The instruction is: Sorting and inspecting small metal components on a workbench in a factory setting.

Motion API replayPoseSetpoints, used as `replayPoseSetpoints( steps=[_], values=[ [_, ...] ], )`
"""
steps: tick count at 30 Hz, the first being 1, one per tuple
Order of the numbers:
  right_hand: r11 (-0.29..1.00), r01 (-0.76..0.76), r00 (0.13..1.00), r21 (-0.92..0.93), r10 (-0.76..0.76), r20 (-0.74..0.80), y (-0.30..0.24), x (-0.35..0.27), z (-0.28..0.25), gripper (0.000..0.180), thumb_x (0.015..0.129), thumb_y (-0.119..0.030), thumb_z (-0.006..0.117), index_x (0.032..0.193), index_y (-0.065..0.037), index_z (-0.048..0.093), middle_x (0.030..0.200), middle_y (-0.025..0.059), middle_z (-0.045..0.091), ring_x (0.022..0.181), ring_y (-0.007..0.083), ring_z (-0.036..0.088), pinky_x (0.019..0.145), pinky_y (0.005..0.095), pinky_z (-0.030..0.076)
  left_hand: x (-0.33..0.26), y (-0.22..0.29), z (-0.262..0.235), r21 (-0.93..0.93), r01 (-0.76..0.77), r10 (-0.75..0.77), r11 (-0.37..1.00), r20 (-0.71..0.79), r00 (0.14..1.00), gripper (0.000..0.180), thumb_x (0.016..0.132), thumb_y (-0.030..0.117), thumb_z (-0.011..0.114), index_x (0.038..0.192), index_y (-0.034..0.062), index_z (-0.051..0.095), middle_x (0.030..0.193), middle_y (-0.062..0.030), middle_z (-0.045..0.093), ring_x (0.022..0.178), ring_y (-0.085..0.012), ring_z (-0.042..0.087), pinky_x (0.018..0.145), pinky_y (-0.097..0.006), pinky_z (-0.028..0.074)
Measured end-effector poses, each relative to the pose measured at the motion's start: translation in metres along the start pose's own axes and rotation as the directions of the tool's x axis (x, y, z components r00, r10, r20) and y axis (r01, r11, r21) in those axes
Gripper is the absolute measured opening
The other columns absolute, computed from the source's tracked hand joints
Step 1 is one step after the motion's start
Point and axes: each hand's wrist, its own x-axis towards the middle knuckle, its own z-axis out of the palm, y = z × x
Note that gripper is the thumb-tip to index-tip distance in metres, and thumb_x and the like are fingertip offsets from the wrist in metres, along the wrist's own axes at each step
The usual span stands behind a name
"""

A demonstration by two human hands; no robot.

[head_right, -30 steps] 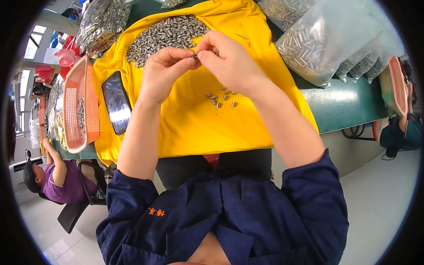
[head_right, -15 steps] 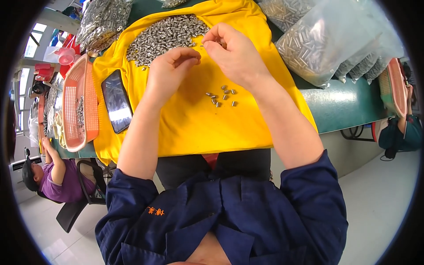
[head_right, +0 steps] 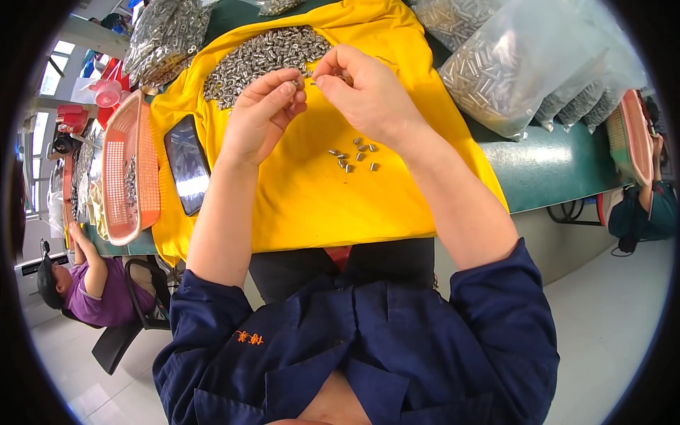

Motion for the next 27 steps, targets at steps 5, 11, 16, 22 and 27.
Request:
replayPoseSetpoints(
  steps=[5,11,16,22,27],
  values=[
    [0.998,0.060,0.998,-0.021,-0.060,-0.009,-0.006,-0.004,0.002,0.006,0.078,-0.009,0.050,0.079,-0.003,0.048,0.067,-0.0028,0.047,0.058,0.0031,0.039,0.051,0.0177,0.034,-0.002,-0.001,0.003,0.016,0.037,-0.037,0.999,-0.001,0.999,0.018,0.078,0.002,0.055,0.096,0.0000,0.055,0.085,-0.0073,0.059,0.076,-0.0148,0.058,0.071,-0.025,0.048],
    [0.991,0.109,0.994,-0.076,-0.109,0.011,-0.005,-0.003,0.002,0.005,0.077,-0.008,0.050,0.079,-0.003,0.048,0.067,-0.0015,0.047,0.059,0.0047,0.041,0.052,0.0191,0.035,0.000,-0.005,0.004,0.088,-0.013,0.011,0.996,0.024,1.000,0.015,0.077,0.002,0.056,0.091,-0.0011,0.057,0.082,-0.0080,0.060,0.074,-0.0152,0.058,0.069,-0.025,0.048],
    [0.939,0.230,0.972,-0.254,-0.235,0.013,-0.005,0.000,0.002,0.006,0.075,-0.007,0.050,0.078,-0.002,0.047,0.063,0.0054,0.051,0.055,0.0130,0.048,0.050,0.0251,0.038,0.003,-0.002,0.006,0.210,-0.043,0.045,0.977,-0.004,0.999,0.013,0.076,0.001,0.057,0.089,-0.0016,0.059,0.080,-0.0074,0.061,0.073,-0.0138,0.058,0.068,-0.023,0.047],
    [0.848,0.260,0.952,-0.463,-0.304,-0.022,-0.005,-0.004,0.008,0.005,0.074,-0.005,0.050,0.077,-0.004,0.046,0.064,0.0118,0.050,0.056,0.0243,0.050,0.051,0.0311,0.039,-0.002,0.000,0.014,0.424,-0.070,0.113,0.903,-0.078,0.991,0.010,0.072,0.000,0.059,0.083,-0.0029,0.060,0.078,-0.0066,0.061,0.072,-0.0116,0.058,0.067,-0.022,0.048],
    [0.942,0.203,0.971,-0.267,-0.228,-0.066,-0.010,-0.010,0.009,0.005,0.075,-0.001,0.049,0.077,-0.002,0.044,0.064,0.0059,0.046,0.057,0.0131,0.045,0.051,0.0252,0.037,-0.002,-0.005,0.021,0.395,-0.097,0.147,0.913,-0.097,0.984,0.013,0.073,-0.001,0.058,0.085,-0.0034,0.060,0.079,-0.0066,0.062,0.072,-0.0117,0.059,0.067,-0.021,0.048]
  ],
)
